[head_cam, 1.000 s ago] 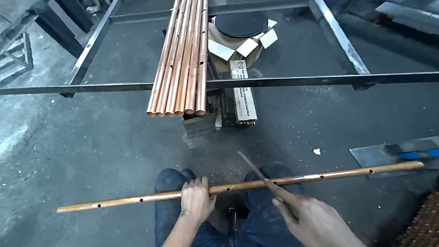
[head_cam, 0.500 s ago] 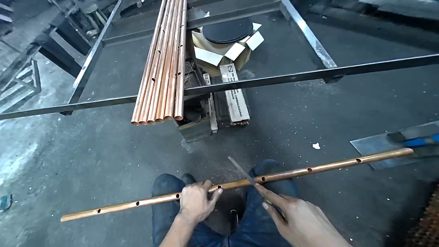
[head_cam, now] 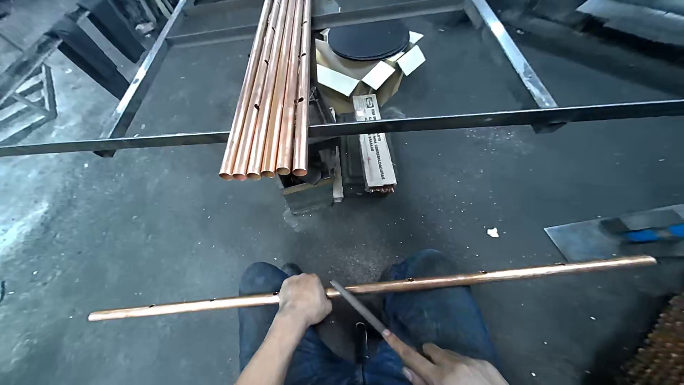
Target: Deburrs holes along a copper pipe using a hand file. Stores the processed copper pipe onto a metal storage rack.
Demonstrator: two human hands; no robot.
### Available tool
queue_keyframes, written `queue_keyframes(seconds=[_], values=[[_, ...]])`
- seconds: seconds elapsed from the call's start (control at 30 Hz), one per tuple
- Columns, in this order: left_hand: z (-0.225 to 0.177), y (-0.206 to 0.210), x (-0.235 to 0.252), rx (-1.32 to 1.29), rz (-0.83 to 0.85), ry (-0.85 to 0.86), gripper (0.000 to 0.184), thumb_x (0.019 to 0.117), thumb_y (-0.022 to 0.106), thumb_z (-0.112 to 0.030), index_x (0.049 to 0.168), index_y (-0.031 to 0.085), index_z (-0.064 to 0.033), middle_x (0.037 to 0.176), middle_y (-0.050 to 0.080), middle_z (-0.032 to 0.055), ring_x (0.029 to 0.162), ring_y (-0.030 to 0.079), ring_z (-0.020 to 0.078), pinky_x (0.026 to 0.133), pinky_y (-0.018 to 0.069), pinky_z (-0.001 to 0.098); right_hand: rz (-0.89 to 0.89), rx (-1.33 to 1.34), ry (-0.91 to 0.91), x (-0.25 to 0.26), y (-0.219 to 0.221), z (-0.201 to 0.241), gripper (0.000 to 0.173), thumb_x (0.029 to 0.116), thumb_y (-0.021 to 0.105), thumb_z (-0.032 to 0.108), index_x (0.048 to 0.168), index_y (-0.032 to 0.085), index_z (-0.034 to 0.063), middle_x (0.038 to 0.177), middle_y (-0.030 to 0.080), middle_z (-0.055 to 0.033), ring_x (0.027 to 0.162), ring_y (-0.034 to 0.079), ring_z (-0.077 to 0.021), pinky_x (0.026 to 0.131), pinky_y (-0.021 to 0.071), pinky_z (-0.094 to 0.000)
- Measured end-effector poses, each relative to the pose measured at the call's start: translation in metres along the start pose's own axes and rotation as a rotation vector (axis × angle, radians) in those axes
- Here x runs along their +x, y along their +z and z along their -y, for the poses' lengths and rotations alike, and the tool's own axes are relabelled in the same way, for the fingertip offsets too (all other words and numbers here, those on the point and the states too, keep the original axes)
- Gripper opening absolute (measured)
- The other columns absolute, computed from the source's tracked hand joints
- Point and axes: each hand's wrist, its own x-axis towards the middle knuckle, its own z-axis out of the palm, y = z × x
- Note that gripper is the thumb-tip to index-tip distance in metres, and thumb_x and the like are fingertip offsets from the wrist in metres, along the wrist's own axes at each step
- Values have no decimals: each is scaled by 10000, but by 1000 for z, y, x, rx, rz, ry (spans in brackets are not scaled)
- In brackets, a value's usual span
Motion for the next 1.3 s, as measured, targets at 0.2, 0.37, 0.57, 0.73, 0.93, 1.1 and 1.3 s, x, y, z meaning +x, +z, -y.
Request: queue_keyframes(seconds=[0.2, 0.37, 0.57, 0.73, 0.93, 1.1, 1.3], values=[[-5, -2, -2, -10, -18, 14, 394, 850, 637, -433, 1003, 709, -77, 1075, 739, 133, 1045, 716, 331, 842, 571, 589, 16, -25, 12, 25, 8, 7, 474, 1079, 424, 343, 1544, 502, 299, 902, 718, -154, 728, 706, -356, 600, 562, -524], [-6, 15, -4, 4, -115, -2, 314, 922, 592, -368, 1054, 721, -114, 1089, 756, 110, 1046, 727, 322, 839, 575, 564, 249, -100, 133, 116, -14, 27, 492, 1087, 373, 353, 1573, 435, 318, 1131, 735, -133, 1050, 707, -363, 880, 557, -584], [0, 22, -8, -47, -168, 7, 331, 933, 590, -383, 1070, 719, -111, 1071, 762, 110, 1037, 733, 315, 846, 572, 555, 62, -46, 24, 34, -24, 25, 467, 1068, 460, 359, 1523, 536, 292, 904, 728, -168, 715, 708, -372, 595, 560, -556], [-3, 42, 2, -46, -360, 26, 305, 939, 567, -350, 1042, 725, -110, 984, 777, 90, 981, 752, 282, 859, 572, 502, 151, -76, 93, 74, -6, 27, 500, 1060, 435, 343, 1557, 480, 304, 886, 731, -152, 801, 721, -375, 680, 571, -567], [2, 63, 11, -12, -628, 27, 264, 931, 598, -361, 976, 747, -148, 853, 776, 42, 867, 766, 213, 795, 588, 432, 299, -88, 171, 106, -36, 37, 487, 1072, 410, 383, 1553, 470, 341, 1059, 743, -146, 1001, 714, -373, 841, 557, -595], [7, 82, 20, 18, -985, 41, 142, 804, 710, -305, 767, 726, -169, 685, 717, 2, 688, 736, 169, 637, 581, 380, 236, -34, 132, 58, -28, 42, 504, 1075, 420, 356, 1574, 457, 297, 945, 735, -178, 834, 719, -394, 704, 563, -581], [11, 88, 13, 22, -1036, 115, 253, 806, 750, -427, 846, 725, -178, 793, 740, -6, 774, 741, 182, 666, 588, 390, 289, -91, 218, 118, -31, 38, 486, 1081, 384, 385, 1558, 461, 329, 1073, 738, -135, 1028, 708, -362, 859, 556, -581]])
